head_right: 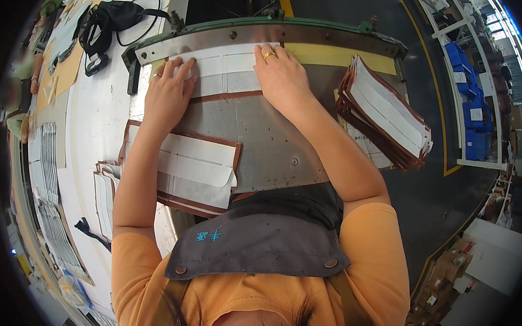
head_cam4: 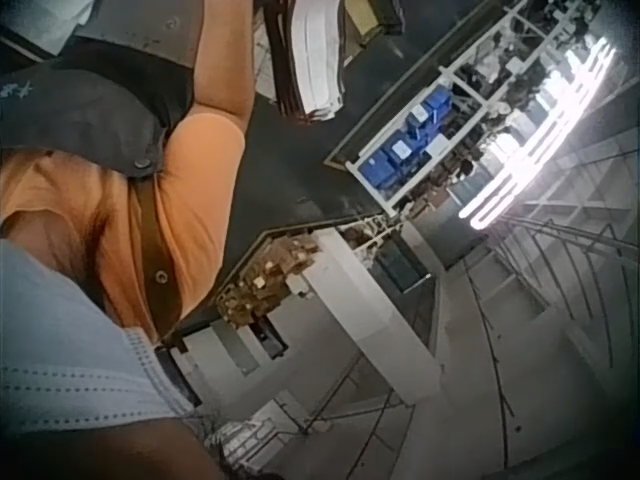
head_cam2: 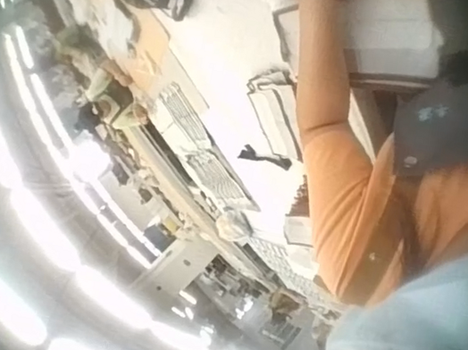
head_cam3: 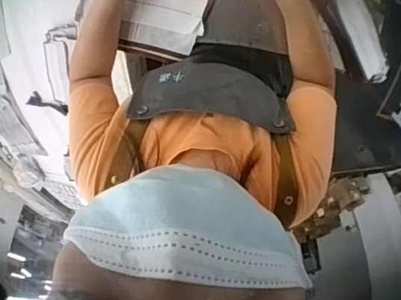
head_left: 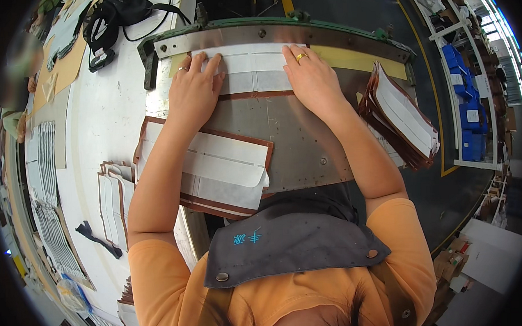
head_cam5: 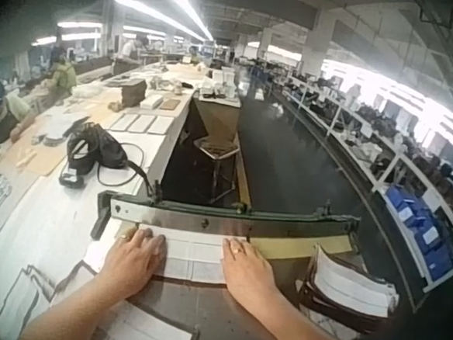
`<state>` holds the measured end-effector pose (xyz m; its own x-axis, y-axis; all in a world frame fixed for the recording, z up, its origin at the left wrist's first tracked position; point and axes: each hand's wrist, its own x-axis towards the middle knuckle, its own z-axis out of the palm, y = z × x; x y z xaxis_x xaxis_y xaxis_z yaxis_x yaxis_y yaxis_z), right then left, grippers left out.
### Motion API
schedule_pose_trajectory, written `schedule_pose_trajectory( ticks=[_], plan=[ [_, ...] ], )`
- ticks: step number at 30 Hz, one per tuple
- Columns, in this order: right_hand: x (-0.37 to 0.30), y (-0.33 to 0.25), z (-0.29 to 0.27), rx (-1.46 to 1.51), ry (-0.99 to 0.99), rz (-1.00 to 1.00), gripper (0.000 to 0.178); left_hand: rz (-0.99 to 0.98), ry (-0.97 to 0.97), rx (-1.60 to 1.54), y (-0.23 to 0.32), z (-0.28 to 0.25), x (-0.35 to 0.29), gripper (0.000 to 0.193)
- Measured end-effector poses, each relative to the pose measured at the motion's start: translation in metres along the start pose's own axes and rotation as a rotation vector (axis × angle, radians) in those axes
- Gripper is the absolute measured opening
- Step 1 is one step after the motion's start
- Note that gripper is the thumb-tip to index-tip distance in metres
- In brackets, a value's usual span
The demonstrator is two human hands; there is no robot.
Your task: The recorder is folding and aligning leather strips on a metal guide fixture at a workshop table.
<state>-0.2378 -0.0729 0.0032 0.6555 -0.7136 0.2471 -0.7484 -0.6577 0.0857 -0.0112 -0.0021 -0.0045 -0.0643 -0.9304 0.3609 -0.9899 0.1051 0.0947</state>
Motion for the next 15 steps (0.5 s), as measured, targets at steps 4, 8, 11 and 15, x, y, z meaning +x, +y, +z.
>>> schedule_pose_trajectory(
  ticks=[4, 8, 11, 15],
  plan=[
    [0.0, 0.003, 0.0, -0.002, 0.053, -0.02, 0.037, 0.011, 0.025, -0.014, -0.001, -0.001, 0.002, 0.03],
    [-0.003, 0.003, 0.0, 0.053, 0.079, -0.024, 0.036, -0.038, -0.05, -0.088, -0.004, -0.008, 0.006, 0.029],
    [-0.001, 0.004, -0.002, 0.025, 0.16, -0.083, 0.035, -0.048, -0.101, -0.102, -0.015, -0.004, 0.008, 0.032],
    [0.033, -0.01, -0.003, 0.261, 0.05, -0.075, 0.031, -0.223, 0.062, -0.241, -0.038, 0.015, 0.005, 0.052]
  ],
)
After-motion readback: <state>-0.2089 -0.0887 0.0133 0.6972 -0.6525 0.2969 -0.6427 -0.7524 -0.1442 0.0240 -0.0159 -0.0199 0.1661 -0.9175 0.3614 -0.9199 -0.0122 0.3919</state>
